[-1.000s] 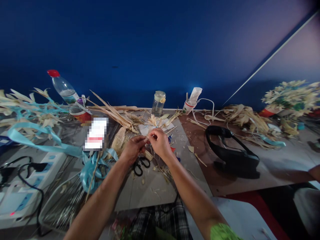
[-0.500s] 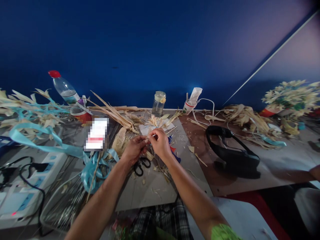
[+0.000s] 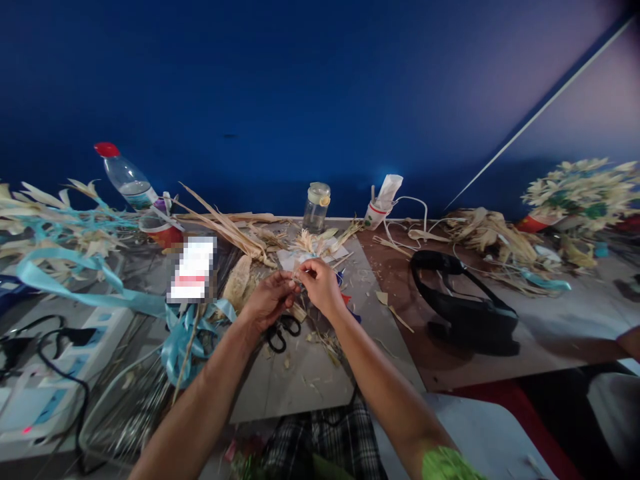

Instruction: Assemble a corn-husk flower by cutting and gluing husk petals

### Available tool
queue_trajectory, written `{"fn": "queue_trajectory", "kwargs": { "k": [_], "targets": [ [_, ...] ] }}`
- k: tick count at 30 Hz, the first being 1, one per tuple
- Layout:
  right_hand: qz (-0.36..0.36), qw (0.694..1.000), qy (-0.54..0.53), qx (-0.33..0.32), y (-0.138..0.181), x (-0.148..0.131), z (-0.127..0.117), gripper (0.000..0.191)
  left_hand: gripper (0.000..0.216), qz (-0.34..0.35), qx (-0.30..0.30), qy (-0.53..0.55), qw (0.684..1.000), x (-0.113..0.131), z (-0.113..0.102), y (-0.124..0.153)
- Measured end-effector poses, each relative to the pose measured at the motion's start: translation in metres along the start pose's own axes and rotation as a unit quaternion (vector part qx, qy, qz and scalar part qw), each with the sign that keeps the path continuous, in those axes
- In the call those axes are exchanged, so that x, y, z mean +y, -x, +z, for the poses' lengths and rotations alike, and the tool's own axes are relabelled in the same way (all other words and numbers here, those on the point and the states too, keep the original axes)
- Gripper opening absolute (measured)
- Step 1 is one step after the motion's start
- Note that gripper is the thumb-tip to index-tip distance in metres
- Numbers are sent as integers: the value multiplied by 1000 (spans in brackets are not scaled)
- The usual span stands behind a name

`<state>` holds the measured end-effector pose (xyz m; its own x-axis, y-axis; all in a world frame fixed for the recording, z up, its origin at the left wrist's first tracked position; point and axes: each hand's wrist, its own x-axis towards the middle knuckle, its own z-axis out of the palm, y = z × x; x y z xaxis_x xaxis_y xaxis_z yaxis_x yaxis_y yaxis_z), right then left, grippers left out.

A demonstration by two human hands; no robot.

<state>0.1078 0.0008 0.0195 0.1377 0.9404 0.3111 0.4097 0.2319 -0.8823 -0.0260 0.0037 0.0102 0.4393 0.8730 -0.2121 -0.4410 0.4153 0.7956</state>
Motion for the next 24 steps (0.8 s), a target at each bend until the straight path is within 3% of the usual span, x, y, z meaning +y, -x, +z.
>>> {"fn": "queue_trajectory", "kwargs": {
  "k": [12,17,21,24],
  "targets": [
    [30,999,-18,-11,-1,7,2,12,33,-16,24,11,1000,-5,-10,-6],
    [77,993,-90,-25,0,4,-1,14,34,-9,42,7,999,-2,-6,-3],
    [122,980,-159,14,-3,0,-9,21,32,5,42,9,999,-2,-7,-4],
    [109,983,-146,29,-5,0,-14,20,31,12,49,18,999,-2,-8,-5]
  ]
}}
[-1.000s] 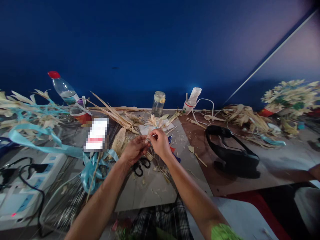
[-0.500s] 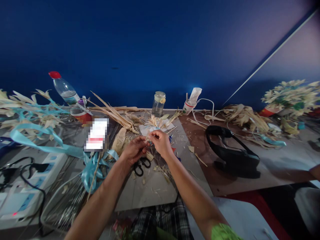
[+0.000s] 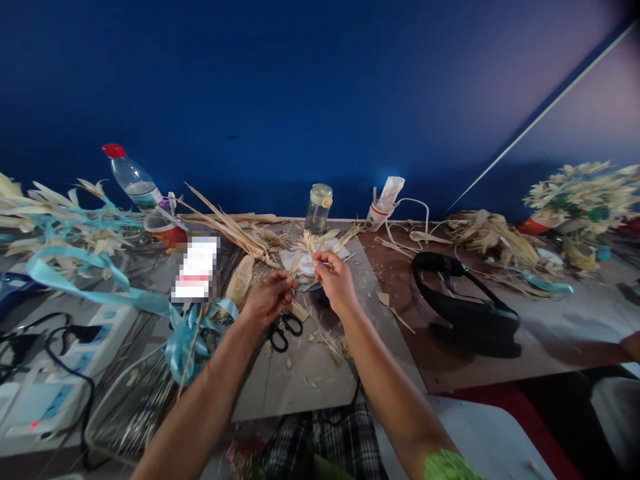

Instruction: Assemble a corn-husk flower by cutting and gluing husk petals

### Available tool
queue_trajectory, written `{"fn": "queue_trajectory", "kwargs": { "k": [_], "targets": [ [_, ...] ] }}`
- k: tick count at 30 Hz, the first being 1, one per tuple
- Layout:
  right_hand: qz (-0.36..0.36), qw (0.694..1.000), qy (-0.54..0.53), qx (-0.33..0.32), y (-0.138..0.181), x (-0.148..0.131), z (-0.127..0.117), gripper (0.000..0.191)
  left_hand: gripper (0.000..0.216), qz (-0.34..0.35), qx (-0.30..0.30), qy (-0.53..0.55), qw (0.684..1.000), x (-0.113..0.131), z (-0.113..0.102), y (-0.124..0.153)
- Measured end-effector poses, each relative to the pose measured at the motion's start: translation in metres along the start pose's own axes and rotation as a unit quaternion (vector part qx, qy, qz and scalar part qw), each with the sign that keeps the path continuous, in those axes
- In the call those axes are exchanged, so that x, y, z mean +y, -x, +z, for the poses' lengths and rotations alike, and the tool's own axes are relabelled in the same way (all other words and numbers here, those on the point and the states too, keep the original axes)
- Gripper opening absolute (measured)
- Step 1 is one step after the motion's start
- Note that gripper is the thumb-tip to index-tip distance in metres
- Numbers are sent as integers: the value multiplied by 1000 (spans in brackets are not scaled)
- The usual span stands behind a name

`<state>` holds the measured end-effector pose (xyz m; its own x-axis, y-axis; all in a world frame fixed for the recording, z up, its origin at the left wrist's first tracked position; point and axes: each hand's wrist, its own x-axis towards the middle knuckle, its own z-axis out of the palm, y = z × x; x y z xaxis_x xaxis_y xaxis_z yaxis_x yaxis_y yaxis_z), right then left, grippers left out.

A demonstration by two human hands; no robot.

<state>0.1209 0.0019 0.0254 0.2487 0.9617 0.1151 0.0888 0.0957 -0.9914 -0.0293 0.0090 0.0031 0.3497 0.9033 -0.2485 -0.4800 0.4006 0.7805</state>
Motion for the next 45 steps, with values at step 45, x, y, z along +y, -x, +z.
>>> {"fn": "queue_trajectory", "kwargs": {
  "k": [45],
  "targets": [
    [-76,960,184,-197,-1,-27,-12,16,30,5,-104,-4,995,9,5,10]
  ]
}}
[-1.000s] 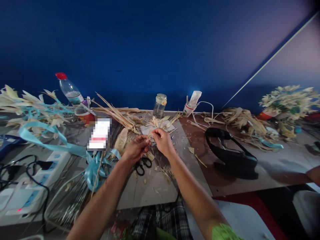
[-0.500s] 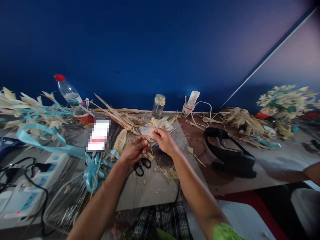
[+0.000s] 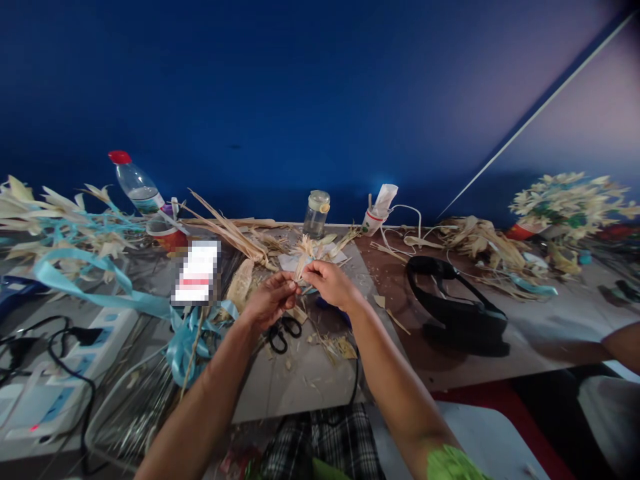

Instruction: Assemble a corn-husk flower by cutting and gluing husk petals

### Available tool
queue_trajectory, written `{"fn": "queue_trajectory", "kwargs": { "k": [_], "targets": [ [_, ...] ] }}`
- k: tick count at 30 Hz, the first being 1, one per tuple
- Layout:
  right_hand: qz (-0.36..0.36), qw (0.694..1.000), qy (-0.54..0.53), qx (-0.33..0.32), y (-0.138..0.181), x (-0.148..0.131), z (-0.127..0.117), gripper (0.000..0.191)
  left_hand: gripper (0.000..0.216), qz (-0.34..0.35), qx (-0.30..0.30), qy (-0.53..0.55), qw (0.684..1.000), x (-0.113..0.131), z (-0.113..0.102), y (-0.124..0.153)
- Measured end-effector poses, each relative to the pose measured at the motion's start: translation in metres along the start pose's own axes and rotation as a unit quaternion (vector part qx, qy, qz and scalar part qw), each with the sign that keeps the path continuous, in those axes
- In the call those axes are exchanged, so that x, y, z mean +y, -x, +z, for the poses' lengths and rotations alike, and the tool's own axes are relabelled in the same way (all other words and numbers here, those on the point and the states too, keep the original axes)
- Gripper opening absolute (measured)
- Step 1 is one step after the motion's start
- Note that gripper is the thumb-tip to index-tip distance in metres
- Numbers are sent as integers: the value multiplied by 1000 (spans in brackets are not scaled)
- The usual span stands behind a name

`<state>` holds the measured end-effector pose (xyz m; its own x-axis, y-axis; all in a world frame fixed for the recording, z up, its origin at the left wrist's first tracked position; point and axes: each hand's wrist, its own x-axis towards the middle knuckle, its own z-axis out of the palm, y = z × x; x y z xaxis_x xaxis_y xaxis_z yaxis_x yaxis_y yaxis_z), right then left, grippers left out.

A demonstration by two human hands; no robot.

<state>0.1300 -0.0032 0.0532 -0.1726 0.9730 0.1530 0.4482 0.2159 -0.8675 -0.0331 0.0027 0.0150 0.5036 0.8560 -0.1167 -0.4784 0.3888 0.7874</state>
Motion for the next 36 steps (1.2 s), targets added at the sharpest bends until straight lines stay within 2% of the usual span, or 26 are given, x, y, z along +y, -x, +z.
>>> {"fn": "queue_trajectory", "kwargs": {
  "k": [7,22,30,36],
  "targets": [
    [23,994,70,81,2,-11,1,15,30,4,16,-12,1000,0,3,1],
    [-10,984,121,134,5,-16,17,16,32,32,46,-28,998,-2,5,1],
    [-44,974,158,157,3,-8,17,18,32,34,45,-25,998,-1,7,2],
    [-46,973,171,150,3,-8,15,20,32,31,50,-21,998,-2,6,1]
  ]
}}
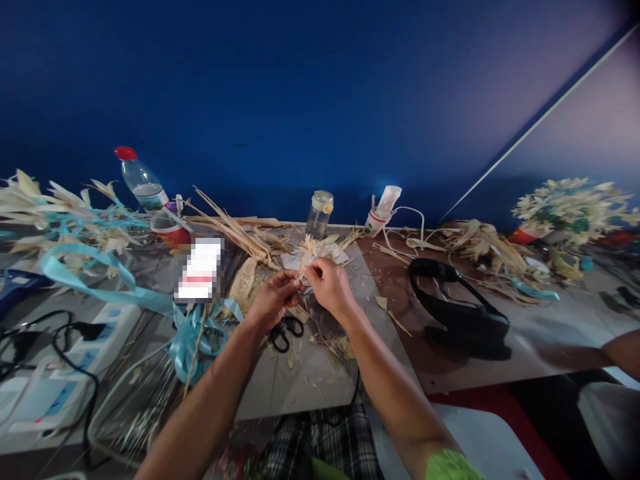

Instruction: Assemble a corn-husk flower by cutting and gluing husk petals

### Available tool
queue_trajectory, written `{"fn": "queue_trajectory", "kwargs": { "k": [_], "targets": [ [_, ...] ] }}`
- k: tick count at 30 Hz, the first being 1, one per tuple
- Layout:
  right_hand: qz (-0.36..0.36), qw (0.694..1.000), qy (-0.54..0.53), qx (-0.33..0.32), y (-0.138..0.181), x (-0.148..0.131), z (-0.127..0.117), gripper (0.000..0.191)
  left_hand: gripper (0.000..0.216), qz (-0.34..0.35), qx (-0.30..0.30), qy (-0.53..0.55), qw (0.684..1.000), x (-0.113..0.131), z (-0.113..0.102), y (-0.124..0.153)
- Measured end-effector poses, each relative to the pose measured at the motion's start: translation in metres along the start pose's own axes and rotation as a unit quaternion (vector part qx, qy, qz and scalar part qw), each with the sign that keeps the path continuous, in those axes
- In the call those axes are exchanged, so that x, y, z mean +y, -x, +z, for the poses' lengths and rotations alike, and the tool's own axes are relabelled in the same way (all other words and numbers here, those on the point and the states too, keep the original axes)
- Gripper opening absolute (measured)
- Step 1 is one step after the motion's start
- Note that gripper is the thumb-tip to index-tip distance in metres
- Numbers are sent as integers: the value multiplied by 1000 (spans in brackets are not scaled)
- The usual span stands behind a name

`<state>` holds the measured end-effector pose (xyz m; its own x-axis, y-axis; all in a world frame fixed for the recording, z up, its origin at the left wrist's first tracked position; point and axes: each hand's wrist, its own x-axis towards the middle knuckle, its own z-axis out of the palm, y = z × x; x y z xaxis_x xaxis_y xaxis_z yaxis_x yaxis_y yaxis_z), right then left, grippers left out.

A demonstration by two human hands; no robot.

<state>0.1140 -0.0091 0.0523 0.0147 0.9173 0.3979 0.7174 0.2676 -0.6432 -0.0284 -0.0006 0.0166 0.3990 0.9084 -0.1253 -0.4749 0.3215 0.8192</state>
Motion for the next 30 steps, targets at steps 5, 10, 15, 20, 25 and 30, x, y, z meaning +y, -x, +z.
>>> {"fn": "queue_trajectory", "kwargs": {
  "k": [5,10,15,20,25,30],
  "targets": [
    [39,998,-32,-25,2,-4,-7,25,31,35,21,18,999,0,-2,-2],
    [50,997,-35,-36,5,-3,-6,29,27,78,32,24,996,-1,1,-2],
    [38,999,-30,-19,7,0,5,25,30,65,32,19,997,-3,3,-1],
    [23,999,-38,-7,10,3,12,22,30,63,46,-11,997,-6,4,-3],
    [45,998,-38,-1,11,10,18,33,34,76,80,-40,993,-7,6,-5],
    [59,987,-151,9,12,20,18,35,36,64,102,-29,992,-8,4,-7]
  ]
}}
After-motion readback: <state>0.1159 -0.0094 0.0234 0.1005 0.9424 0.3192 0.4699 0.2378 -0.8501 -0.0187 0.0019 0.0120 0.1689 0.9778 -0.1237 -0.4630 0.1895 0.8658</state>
